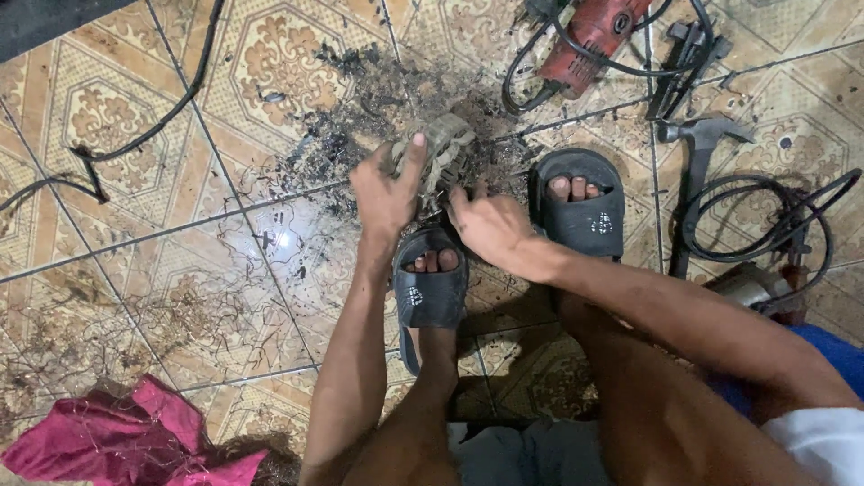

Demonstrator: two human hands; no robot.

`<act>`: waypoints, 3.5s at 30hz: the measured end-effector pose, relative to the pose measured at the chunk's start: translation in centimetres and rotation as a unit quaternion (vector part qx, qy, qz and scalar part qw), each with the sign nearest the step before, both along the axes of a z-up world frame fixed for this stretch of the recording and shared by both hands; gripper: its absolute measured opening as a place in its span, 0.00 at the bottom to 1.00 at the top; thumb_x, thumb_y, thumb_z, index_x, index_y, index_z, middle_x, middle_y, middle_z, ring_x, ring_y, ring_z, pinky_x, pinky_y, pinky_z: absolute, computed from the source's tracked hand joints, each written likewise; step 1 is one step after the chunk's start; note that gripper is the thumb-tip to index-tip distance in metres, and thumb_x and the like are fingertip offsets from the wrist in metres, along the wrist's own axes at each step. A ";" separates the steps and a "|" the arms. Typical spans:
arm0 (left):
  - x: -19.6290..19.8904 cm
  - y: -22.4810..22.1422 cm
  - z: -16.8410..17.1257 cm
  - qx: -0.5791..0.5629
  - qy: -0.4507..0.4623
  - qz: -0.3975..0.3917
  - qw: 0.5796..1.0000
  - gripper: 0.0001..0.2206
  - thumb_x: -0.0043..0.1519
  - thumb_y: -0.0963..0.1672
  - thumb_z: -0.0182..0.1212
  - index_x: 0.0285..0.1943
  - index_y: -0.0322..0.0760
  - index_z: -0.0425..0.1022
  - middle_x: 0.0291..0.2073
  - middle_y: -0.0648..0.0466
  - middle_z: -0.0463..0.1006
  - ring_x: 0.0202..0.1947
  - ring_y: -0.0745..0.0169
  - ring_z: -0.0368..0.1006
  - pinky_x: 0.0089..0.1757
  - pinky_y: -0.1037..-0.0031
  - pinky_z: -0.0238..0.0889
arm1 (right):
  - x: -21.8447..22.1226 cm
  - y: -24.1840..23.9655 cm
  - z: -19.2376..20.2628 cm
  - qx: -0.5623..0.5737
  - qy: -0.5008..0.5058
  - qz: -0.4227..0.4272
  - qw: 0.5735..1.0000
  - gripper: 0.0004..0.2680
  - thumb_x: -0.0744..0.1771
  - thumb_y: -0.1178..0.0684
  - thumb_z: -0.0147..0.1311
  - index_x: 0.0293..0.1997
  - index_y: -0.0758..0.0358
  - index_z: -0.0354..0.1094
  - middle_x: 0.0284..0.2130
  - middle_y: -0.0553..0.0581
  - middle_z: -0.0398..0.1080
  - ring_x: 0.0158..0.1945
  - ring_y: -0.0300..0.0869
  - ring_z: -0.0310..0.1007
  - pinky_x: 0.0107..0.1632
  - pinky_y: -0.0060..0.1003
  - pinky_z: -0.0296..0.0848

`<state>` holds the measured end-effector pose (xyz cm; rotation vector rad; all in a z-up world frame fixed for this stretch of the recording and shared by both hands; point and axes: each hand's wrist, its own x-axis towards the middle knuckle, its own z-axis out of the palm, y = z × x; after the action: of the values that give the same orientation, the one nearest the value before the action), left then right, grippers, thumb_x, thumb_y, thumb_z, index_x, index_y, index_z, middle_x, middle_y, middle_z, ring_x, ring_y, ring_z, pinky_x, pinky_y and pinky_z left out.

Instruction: Extracting copper wire from a motor stator using pliers while sitting on the floor.

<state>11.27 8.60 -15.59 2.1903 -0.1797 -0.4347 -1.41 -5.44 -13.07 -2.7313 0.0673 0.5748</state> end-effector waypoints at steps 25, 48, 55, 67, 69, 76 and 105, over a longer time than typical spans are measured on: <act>-0.7 3.4 -3.0 -0.182 -0.014 -0.004 0.983 0.28 0.69 0.59 0.54 0.19 0.45 0.64 0.09 0.56 0.63 0.15 0.62 0.59 0.42 0.61 0.65 | 3.7 -2.5 6.6 0.523 0.302 -0.483 0.634 0.16 0.72 0.39 0.42 0.48 0.67 0.59 0.47 0.63 0.58 0.51 0.57 0.67 0.41 0.44 0.69; 2.3 -4.3 13.9 0.279 0.087 -0.222 0.930 0.28 0.57 0.59 0.69 0.54 0.38 0.71 0.51 0.41 0.74 0.49 0.32 0.76 0.53 0.43 0.67 | -2.2 -5.2 3.4 0.496 0.347 -0.337 0.721 0.25 0.72 0.36 0.39 0.72 0.68 0.56 0.68 0.78 0.56 0.73 0.72 0.50 0.69 0.67 0.59; 3.5 -3.7 10.1 0.158 -0.070 -0.092 0.981 0.34 0.52 0.68 0.54 0.50 0.43 0.71 0.34 0.49 0.77 0.36 0.51 0.81 0.37 0.60 0.74 | -2.7 -5.3 1.9 0.437 0.361 -0.367 0.738 0.26 0.67 0.33 0.41 0.69 0.58 0.60 0.70 0.61 0.57 0.74 0.52 0.54 0.71 0.50 0.55; -2.9 -1.3 4.8 -0.033 0.113 -0.083 0.990 0.47 0.57 0.67 0.37 0.70 0.27 0.63 0.21 0.55 0.72 0.15 0.69 0.69 0.20 0.73 0.69 | -2.7 -5.2 1.5 0.435 0.372 -0.405 0.713 0.26 0.67 0.36 0.39 0.75 0.51 0.52 0.76 0.51 0.51 0.77 0.45 0.50 0.72 0.43 0.56; -0.6 -2.2 6.1 0.013 0.064 -0.085 0.994 0.54 0.54 0.70 0.30 0.74 0.25 0.59 0.08 0.64 0.59 0.06 0.76 0.58 0.09 0.79 0.57 | -2.7 -5.3 1.1 0.444 0.365 -0.426 0.698 0.27 0.67 0.36 0.41 0.76 0.53 0.50 0.75 0.53 0.52 0.76 0.46 0.52 0.70 0.44 0.61; 5.8 -4.8 11.3 0.152 0.182 -0.107 0.966 0.31 0.57 0.65 0.42 0.49 0.42 0.70 0.15 0.64 0.70 0.16 0.71 0.72 0.23 0.72 0.68 | -3.8 -5.9 -2.1 0.473 0.319 -0.396 0.719 0.25 0.67 0.38 0.40 0.72 0.56 0.57 0.72 0.55 0.58 0.74 0.45 0.55 0.74 0.40 0.49; 3.5 -4.6 7.2 0.030 0.105 -0.024 0.994 0.51 0.53 0.69 0.32 0.66 0.23 0.67 0.08 0.70 0.56 0.06 0.80 0.53 0.08 0.77 0.52 | 2.5 -6.3 3.4 0.604 0.320 -0.489 0.542 0.26 0.68 0.51 0.41 0.78 0.54 0.36 0.78 0.56 0.36 0.78 0.56 0.45 0.71 0.66 0.57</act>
<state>14.78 3.98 -8.38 2.1846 -0.1063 -0.7006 1.06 -11.79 -9.66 -0.7396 0.9058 0.7546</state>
